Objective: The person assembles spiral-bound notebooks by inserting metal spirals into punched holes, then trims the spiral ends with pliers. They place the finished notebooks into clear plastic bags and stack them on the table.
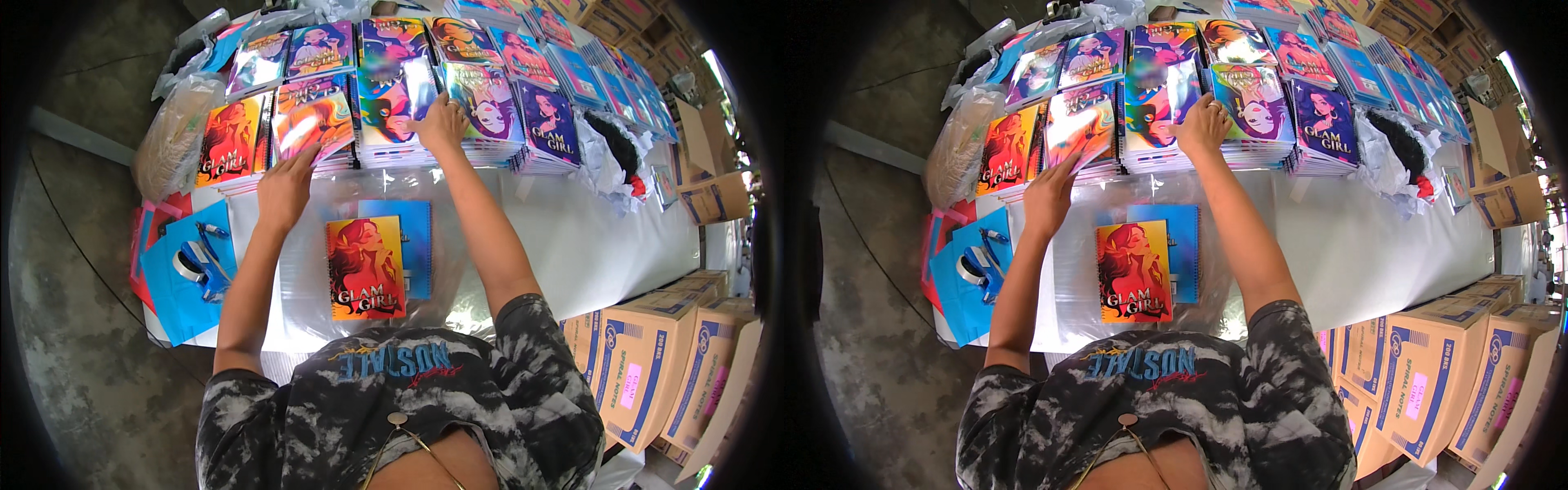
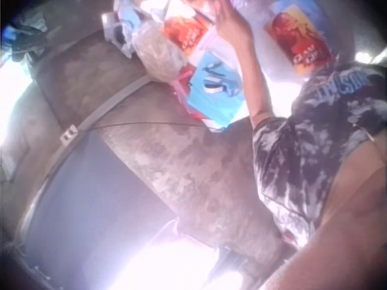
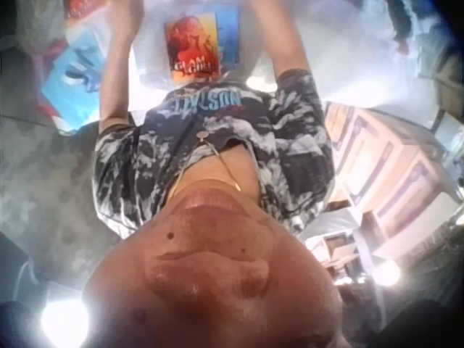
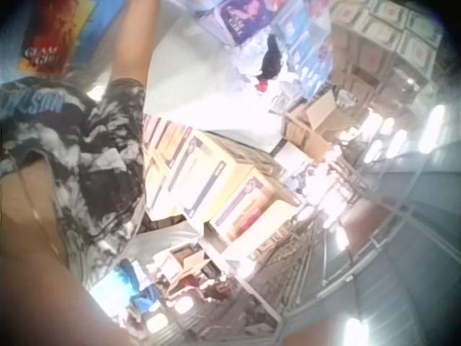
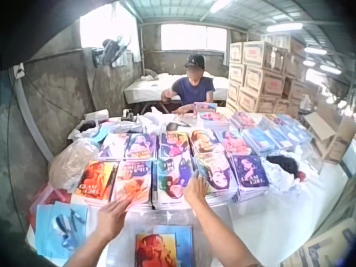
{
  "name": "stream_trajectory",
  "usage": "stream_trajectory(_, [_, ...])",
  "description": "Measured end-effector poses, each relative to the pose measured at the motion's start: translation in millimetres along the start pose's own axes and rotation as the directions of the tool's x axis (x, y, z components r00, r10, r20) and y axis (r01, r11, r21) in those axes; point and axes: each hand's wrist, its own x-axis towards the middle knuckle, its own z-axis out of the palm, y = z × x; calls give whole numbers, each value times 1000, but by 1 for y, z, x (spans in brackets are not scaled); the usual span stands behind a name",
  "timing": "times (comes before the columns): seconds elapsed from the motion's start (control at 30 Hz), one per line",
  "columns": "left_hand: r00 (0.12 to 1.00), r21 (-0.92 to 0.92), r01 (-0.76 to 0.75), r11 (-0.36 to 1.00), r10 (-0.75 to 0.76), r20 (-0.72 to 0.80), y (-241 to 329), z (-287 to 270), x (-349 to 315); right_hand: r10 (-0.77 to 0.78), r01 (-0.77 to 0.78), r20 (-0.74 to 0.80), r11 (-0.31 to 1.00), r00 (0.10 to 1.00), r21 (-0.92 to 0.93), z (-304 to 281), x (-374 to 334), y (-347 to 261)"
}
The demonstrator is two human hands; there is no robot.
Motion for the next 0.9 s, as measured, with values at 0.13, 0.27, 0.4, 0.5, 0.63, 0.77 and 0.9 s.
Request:
stream_trajectory(0.13, [916, -409, 17, 912, -178, -359, 13, -42, -56, -93, -46, 138, 644, 986, 764, -35, 3, 26])
stream_trajectory(0.27, [663, -480, 44, 876, -385, -642, 23, -81, -106, -202, -154, 194, 198, 960, 968, -110, -78, 21])
stream_trajectory(0.4, [786, -175, -321, 931, 158, -598, 54, -48, -136, -142, -510, 542, 206, 828, 835, -66, -187, 45])
stream_trajectory(0.5, [960, -145, -256, 956, 269, 78, 47, 34, -210, -32, -201, 425, 847, 904, 491, -36, -218, 67])
stream_trajectory(0.63, [954, -208, -118, 971, 169, 247, 68, 38, -223, 8, 14, -57, 928, 998, 372, -43, -143, 81])
stream_trajectory(0.77, [967, -332, -109, 937, 177, 181, 72, 18, -161, 127, -106, -138, 983, 982, 150, -30, -6, 125])
stream_trajectory(0.9, [974, -366, -116, 923, 178, 140, 74, 10, -133, 383, -367, 48, 908, 922, -199, -15, 43, 125])
